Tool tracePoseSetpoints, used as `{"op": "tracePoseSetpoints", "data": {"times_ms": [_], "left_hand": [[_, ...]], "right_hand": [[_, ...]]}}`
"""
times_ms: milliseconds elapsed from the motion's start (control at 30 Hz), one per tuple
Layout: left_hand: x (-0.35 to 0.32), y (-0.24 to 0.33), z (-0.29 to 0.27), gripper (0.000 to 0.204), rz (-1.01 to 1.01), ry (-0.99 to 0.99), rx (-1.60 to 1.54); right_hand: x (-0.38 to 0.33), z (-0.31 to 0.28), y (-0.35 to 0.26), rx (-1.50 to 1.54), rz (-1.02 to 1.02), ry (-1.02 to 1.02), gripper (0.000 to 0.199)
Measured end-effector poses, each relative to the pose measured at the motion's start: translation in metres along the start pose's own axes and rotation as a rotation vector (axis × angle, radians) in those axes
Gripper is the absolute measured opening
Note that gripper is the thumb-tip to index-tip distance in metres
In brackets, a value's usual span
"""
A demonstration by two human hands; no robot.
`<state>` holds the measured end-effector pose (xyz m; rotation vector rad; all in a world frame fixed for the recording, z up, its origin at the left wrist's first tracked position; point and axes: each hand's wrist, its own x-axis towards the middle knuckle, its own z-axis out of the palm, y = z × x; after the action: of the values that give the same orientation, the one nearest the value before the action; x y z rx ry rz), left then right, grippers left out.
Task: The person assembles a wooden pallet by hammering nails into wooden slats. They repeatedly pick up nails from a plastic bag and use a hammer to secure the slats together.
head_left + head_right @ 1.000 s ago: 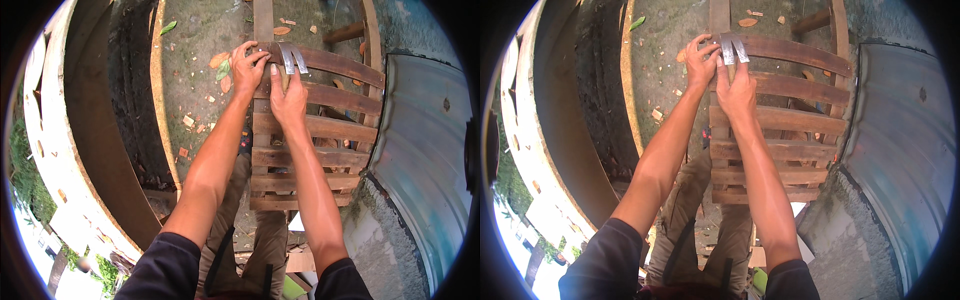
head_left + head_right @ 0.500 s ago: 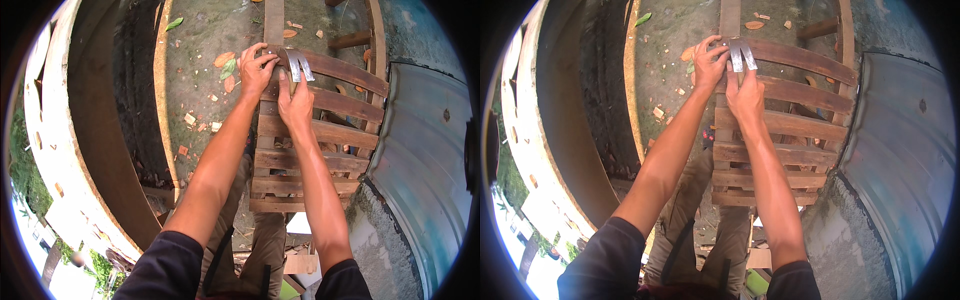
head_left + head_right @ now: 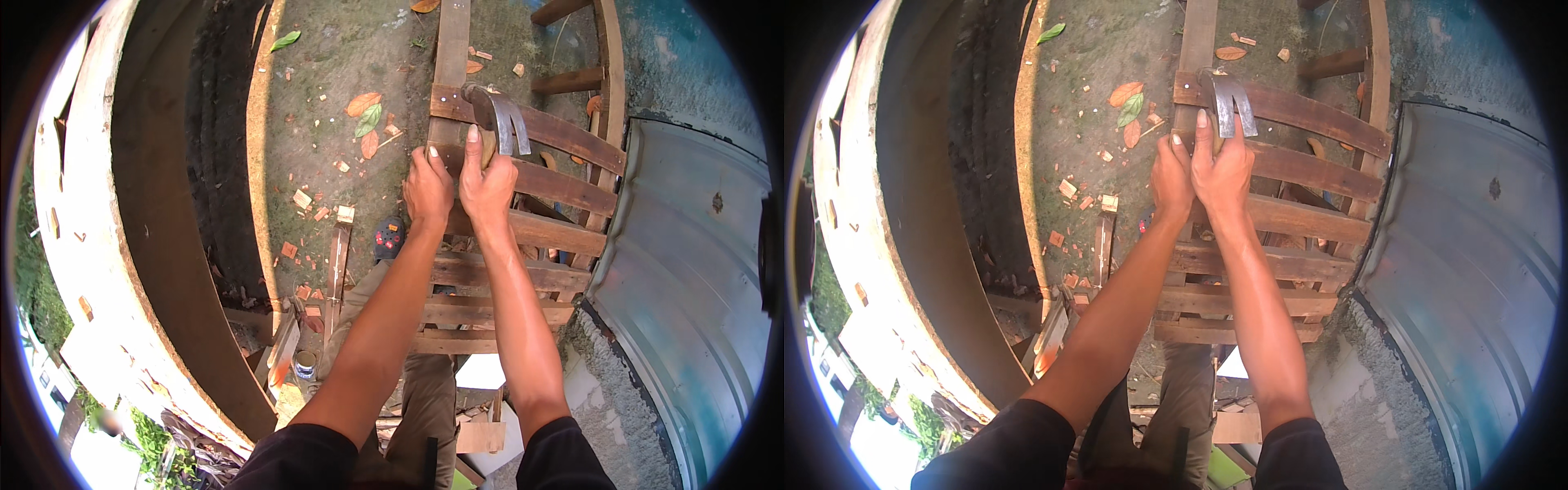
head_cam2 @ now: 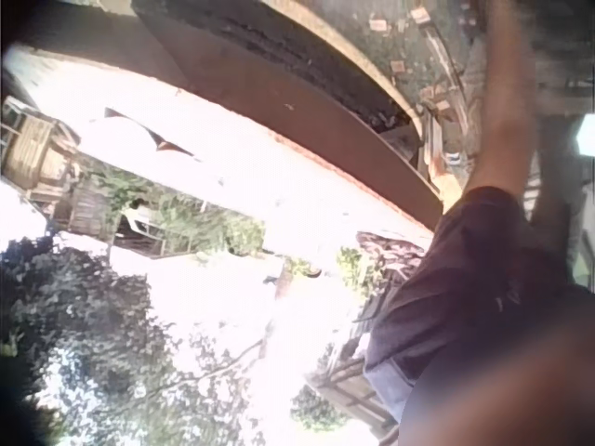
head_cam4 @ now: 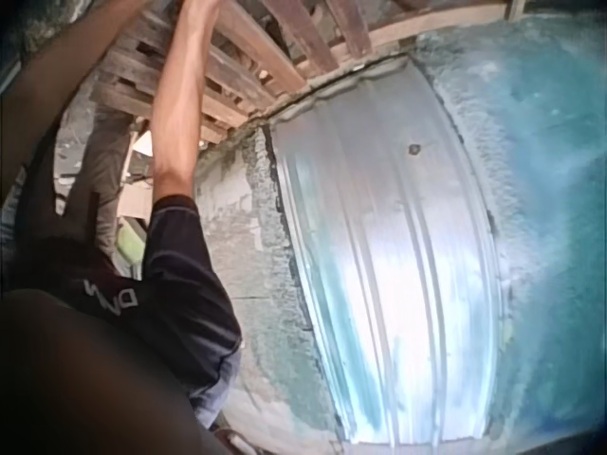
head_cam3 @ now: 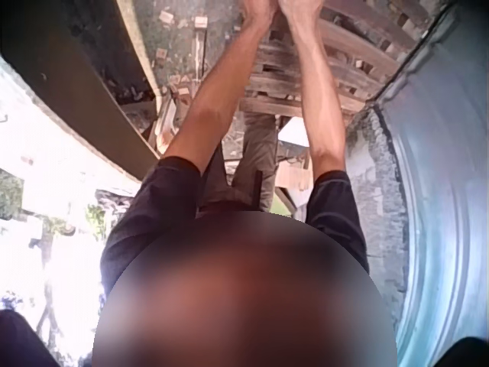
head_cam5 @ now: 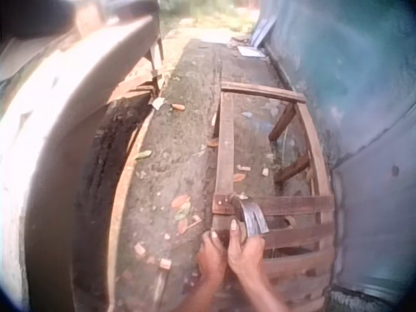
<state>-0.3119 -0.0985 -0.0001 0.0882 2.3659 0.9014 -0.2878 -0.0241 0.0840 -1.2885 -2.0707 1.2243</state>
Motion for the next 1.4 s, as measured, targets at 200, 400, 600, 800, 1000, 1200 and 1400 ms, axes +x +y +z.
{"op": "tracePoseSetpoints", "data": {"times_ms": [200, 400, 600, 800, 1000, 1200, 1400], "left_hand": [[0.000, -0.003, 0.004, 0.042, -0.015, 0.068, 0.116], [0.004, -0.006, 0.005, 0.045, -0.020, 0.055, 0.090], [0.004, -0.001, 0.007, 0.054, -0.023, 0.118, 0.067], [0.008, 0.005, 0.002, 0.054, -0.040, 0.151, 0.005], [0.004, 0.000, 0.003, 0.052, -0.073, 0.112, 0.021], [0.006, 0.000, 0.004, 0.052, -0.043, 0.142, 0.055], [0.005, 0.004, 0.002, 0.051, -0.069, 0.135, 0.062]], "right_hand": [[-0.012, 0.005, 0.017, -0.009, 0.099, -0.097, 0.047], [-0.006, 0.006, 0.019, -0.164, 0.026, -0.199, 0.039], [-0.007, 0.000, 0.045, 0.084, -0.362, -0.030, 0.050], [0.030, 0.004, 0.018, -0.110, -0.094, -0.215, 0.036], [0.001, -0.001, 0.023, 0.079, -0.494, -0.071, 0.030], [0.006, 0.004, 0.031, -0.075, -0.201, -0.143, 0.027], [-0.006, 0.008, 0.037, -0.036, -0.438, 0.015, 0.027]]}}
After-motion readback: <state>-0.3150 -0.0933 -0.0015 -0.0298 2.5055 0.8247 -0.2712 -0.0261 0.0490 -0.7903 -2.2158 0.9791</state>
